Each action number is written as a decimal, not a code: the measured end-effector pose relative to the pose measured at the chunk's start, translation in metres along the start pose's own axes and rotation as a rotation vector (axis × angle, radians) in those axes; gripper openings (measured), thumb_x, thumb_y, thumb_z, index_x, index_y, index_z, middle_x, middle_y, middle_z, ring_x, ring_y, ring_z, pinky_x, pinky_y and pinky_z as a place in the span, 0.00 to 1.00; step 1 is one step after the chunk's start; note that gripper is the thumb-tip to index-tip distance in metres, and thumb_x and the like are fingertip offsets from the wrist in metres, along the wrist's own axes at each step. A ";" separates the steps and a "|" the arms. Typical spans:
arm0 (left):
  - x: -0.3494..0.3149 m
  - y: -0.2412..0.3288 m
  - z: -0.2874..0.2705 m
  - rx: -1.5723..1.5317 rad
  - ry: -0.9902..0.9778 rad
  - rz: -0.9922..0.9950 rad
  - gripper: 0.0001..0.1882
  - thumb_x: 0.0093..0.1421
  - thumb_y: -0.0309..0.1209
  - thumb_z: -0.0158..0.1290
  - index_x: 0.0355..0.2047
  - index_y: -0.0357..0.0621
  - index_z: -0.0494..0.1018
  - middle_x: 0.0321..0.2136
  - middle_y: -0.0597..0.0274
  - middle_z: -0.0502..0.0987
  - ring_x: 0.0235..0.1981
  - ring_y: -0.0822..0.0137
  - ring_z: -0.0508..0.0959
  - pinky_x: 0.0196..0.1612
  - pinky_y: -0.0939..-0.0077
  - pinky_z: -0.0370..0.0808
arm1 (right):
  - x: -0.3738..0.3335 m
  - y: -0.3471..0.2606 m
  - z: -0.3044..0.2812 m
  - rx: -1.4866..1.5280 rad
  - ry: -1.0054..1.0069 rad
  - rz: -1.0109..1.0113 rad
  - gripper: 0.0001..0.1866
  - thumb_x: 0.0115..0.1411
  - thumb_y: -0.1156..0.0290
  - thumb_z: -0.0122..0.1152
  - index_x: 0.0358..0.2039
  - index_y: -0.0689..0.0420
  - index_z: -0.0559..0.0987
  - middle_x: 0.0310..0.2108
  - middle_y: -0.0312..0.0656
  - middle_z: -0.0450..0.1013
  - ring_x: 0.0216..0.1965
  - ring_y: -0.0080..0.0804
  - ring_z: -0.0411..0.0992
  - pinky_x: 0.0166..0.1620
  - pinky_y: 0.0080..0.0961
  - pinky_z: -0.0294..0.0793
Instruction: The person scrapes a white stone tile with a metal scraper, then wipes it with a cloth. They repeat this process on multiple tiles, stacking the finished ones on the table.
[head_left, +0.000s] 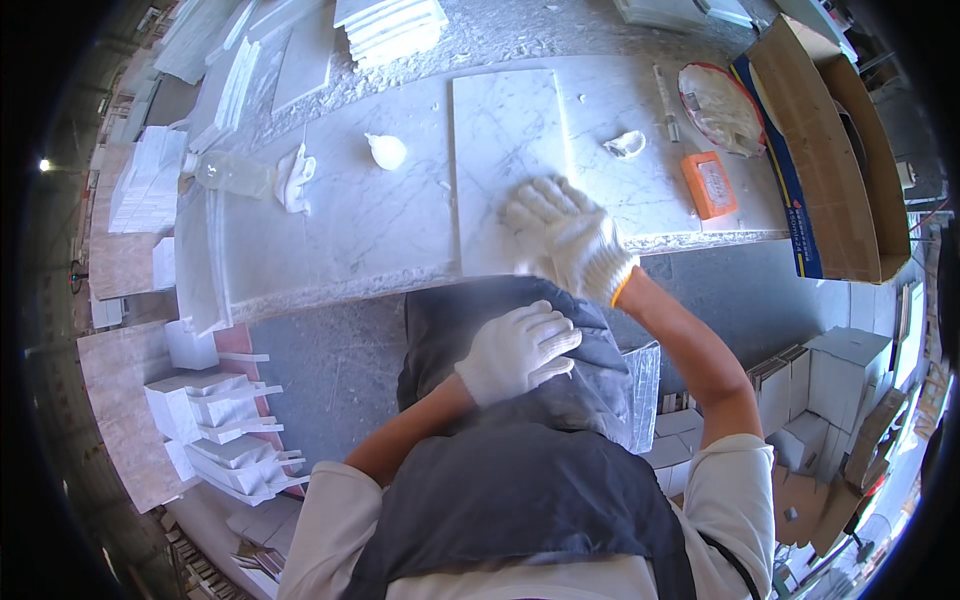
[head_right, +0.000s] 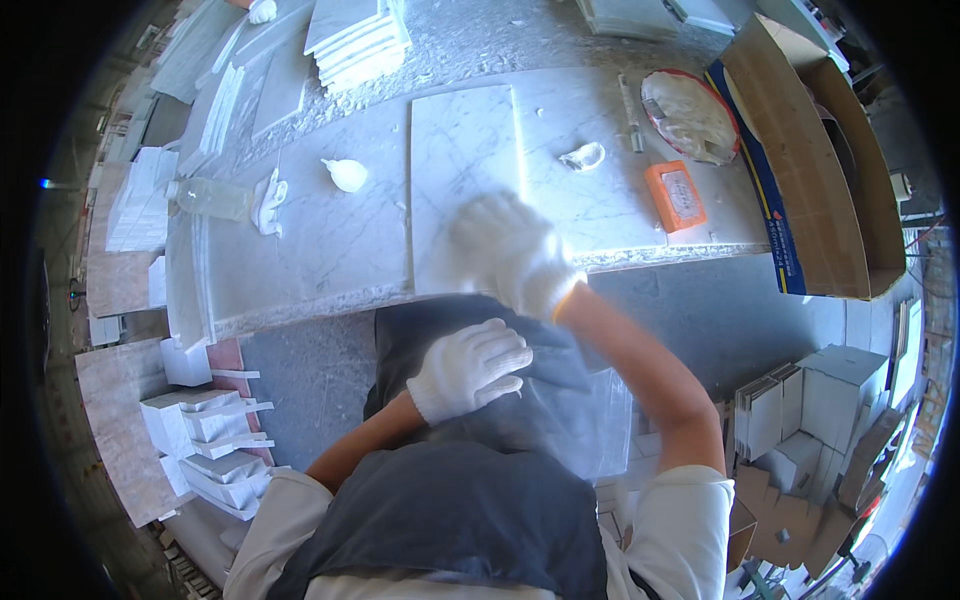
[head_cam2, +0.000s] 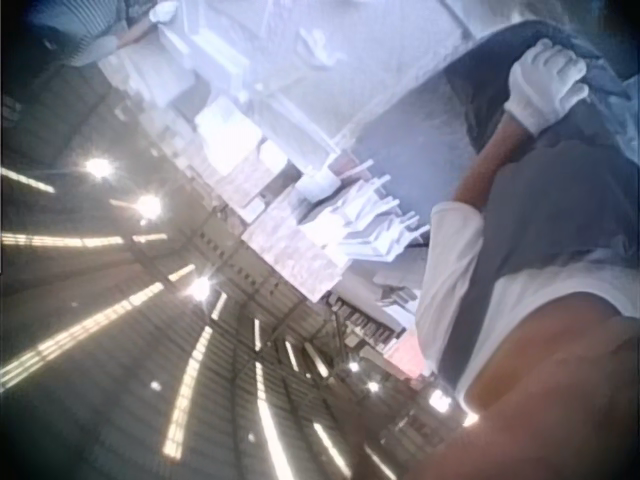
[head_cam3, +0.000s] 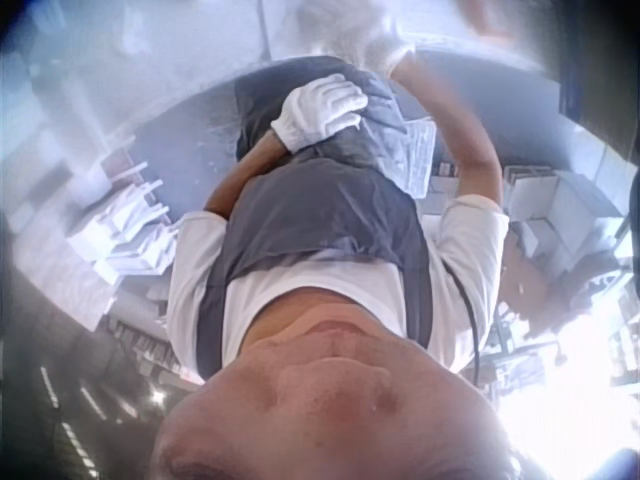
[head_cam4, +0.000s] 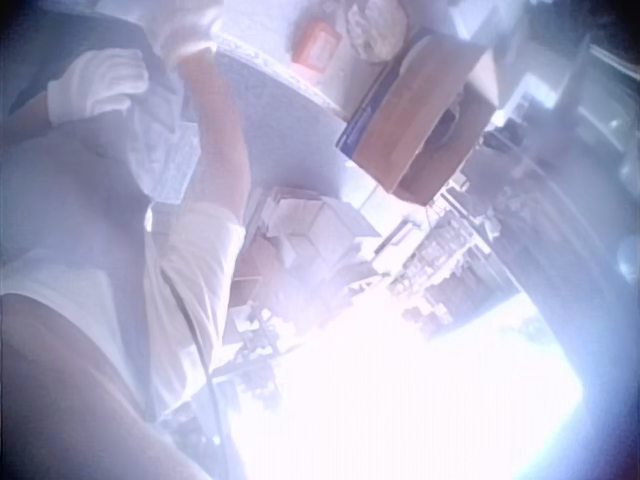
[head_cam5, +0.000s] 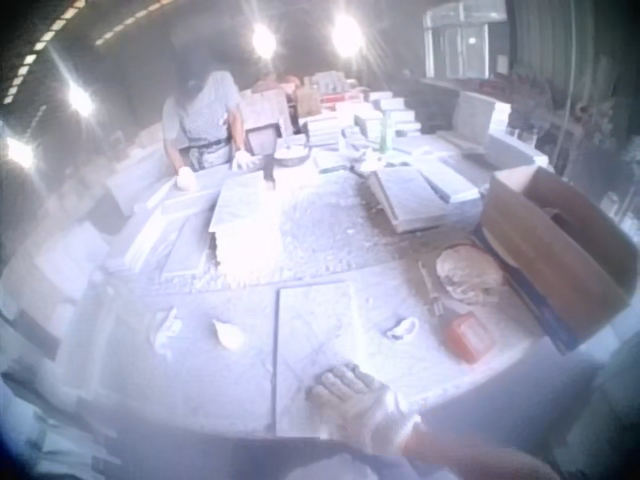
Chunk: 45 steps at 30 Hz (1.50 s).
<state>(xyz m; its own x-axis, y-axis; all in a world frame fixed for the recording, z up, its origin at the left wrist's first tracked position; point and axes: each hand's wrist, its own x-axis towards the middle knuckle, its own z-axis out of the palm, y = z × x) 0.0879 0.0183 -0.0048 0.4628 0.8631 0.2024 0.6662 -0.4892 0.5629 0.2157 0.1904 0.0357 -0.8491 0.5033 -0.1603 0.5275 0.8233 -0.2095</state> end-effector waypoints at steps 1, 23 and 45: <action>0.000 0.000 -0.001 0.001 -0.012 -0.003 0.21 0.64 0.47 0.61 0.51 0.48 0.83 0.50 0.61 0.84 0.54 0.60 0.81 0.64 0.60 0.75 | -0.012 -0.004 0.000 0.002 0.065 -0.073 0.42 0.63 0.38 0.62 0.69 0.52 0.71 0.70 0.48 0.69 0.73 0.48 0.64 0.77 0.46 0.57; 0.003 -0.008 -0.005 -0.109 0.072 -0.080 0.13 0.60 0.42 0.66 0.41 0.51 0.86 0.36 0.62 0.85 0.46 0.55 0.84 0.50 0.60 0.81 | -0.095 -0.027 0.056 0.605 0.591 0.376 0.23 0.60 0.75 0.70 0.57 0.60 0.82 0.34 0.41 0.82 0.34 0.44 0.80 0.42 0.34 0.81; 0.000 -0.011 0.001 -0.055 0.062 -0.081 0.13 0.61 0.40 0.65 0.43 0.52 0.84 0.38 0.65 0.85 0.44 0.56 0.84 0.49 0.61 0.81 | 0.001 0.098 0.027 0.191 0.863 0.575 0.09 0.66 0.63 0.68 0.45 0.45 0.89 0.43 0.42 0.81 0.36 0.43 0.82 0.40 0.37 0.81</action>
<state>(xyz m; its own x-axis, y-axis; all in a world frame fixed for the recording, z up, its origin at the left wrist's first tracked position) 0.0810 0.0232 -0.0121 0.3706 0.9063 0.2032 0.6657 -0.4118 0.6223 0.2669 0.2642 -0.0115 -0.1609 0.8827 0.4416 0.7887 0.3840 -0.4802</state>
